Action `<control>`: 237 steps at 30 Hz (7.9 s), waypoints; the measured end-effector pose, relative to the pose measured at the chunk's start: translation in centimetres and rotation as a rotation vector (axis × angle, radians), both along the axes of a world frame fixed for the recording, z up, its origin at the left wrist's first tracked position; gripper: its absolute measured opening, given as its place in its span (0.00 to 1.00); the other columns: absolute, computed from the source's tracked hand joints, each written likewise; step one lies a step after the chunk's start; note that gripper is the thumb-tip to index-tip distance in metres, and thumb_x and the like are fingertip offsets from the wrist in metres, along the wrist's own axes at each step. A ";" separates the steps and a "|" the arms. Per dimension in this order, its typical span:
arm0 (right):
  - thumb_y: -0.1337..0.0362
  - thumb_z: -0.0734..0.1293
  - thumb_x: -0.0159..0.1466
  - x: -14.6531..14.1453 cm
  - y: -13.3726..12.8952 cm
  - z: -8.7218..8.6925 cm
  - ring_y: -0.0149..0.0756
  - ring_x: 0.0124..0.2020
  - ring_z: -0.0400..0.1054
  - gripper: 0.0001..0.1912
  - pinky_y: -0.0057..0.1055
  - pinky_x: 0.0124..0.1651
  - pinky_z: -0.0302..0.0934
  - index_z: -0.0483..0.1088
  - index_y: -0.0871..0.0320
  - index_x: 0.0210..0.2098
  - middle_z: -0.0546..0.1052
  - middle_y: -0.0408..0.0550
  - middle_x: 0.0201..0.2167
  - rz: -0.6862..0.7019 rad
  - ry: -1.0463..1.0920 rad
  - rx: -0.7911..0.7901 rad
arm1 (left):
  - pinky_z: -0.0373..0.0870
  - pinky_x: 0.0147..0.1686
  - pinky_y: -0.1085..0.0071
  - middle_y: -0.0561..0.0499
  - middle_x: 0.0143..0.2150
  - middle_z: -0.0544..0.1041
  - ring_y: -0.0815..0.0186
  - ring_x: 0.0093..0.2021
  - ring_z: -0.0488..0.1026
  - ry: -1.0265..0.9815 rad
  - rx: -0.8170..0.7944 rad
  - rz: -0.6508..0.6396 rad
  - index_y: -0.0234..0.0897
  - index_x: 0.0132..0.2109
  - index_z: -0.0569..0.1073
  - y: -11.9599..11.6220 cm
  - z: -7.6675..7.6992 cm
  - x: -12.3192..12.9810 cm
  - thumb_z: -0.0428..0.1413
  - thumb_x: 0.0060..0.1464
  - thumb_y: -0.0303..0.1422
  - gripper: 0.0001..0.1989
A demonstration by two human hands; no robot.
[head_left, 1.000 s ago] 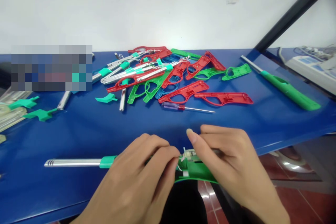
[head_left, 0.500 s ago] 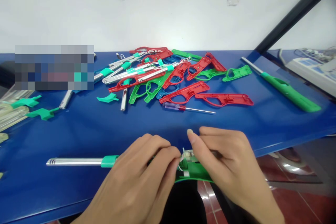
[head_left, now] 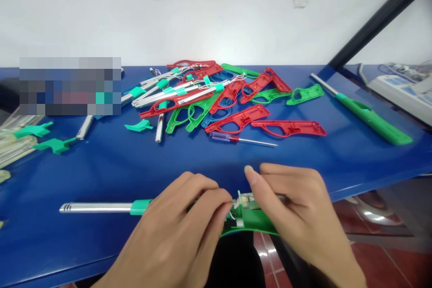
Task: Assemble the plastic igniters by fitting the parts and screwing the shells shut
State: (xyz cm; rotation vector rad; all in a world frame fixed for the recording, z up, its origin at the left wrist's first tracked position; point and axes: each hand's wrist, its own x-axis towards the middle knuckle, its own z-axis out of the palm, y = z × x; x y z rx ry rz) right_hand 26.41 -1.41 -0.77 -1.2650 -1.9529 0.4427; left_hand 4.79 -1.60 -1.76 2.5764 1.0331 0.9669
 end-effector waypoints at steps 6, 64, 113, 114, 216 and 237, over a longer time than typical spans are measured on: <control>0.71 0.65 0.79 0.0 0.0 -0.2 0.25 0.21 0.48 0.30 0.31 0.26 0.43 0.47 0.57 0.24 0.52 0.35 0.19 0.015 -0.020 0.021 | 0.78 0.50 0.68 0.52 0.45 0.83 0.65 0.45 0.79 0.097 0.103 -0.034 0.35 0.52 0.78 -0.1 -0.2 -0.3 0.45 0.81 0.25 0.16; 0.70 0.64 0.80 0.0 0.0 -0.2 0.25 0.21 0.46 0.30 0.31 0.25 0.43 0.46 0.56 0.25 0.53 0.35 0.18 0.007 -0.024 -0.003 | 0.80 0.42 0.67 0.52 0.44 0.84 0.66 0.39 0.82 0.145 0.144 -0.044 0.34 0.49 0.78 -0.3 0.0 -0.1 0.48 0.77 0.20 0.14; 0.54 0.74 0.75 1.6 -1.5 1.2 0.28 0.22 0.66 0.07 0.23 0.23 0.59 0.74 0.46 0.46 0.70 0.30 0.24 -0.035 0.009 -0.340 | 0.84 0.46 0.65 0.46 0.47 0.81 0.60 0.46 0.80 0.060 0.051 0.020 0.40 0.54 0.82 -0.1 -0.4 -0.3 0.51 0.75 0.27 0.14; 0.54 0.73 0.76 1.8 -1.6 1.2 0.28 0.24 0.70 0.06 0.22 0.24 0.61 0.74 0.46 0.45 0.75 0.31 0.27 -0.038 0.000 -0.345 | 0.85 0.47 0.63 0.46 0.48 0.81 0.59 0.47 0.81 0.065 0.058 0.024 0.41 0.55 0.82 -0.2 -0.4 -0.2 0.53 0.75 0.31 0.13; 0.56 0.61 0.85 3.7 -3.4 2.0 0.27 0.38 0.78 0.16 0.22 0.40 0.74 0.82 0.44 0.53 0.81 0.39 0.40 0.106 -0.300 -0.011 | 0.79 0.66 0.47 0.51 0.63 0.82 0.48 0.66 0.77 0.415 0.027 -0.150 0.57 0.63 0.80 -1.7 -1.8 -3.6 0.60 0.68 0.31 0.20; 0.59 0.67 0.81 5.0 -3.3 0.2 0.37 0.49 0.82 0.11 0.34 0.48 0.77 0.78 0.45 0.60 0.87 0.42 0.51 0.101 -0.366 0.133 | 0.79 0.61 0.59 0.50 0.62 0.80 0.58 0.58 0.80 0.223 0.063 -0.057 0.50 0.71 0.72 -0.2 0.4 -3.6 0.53 0.78 0.41 0.19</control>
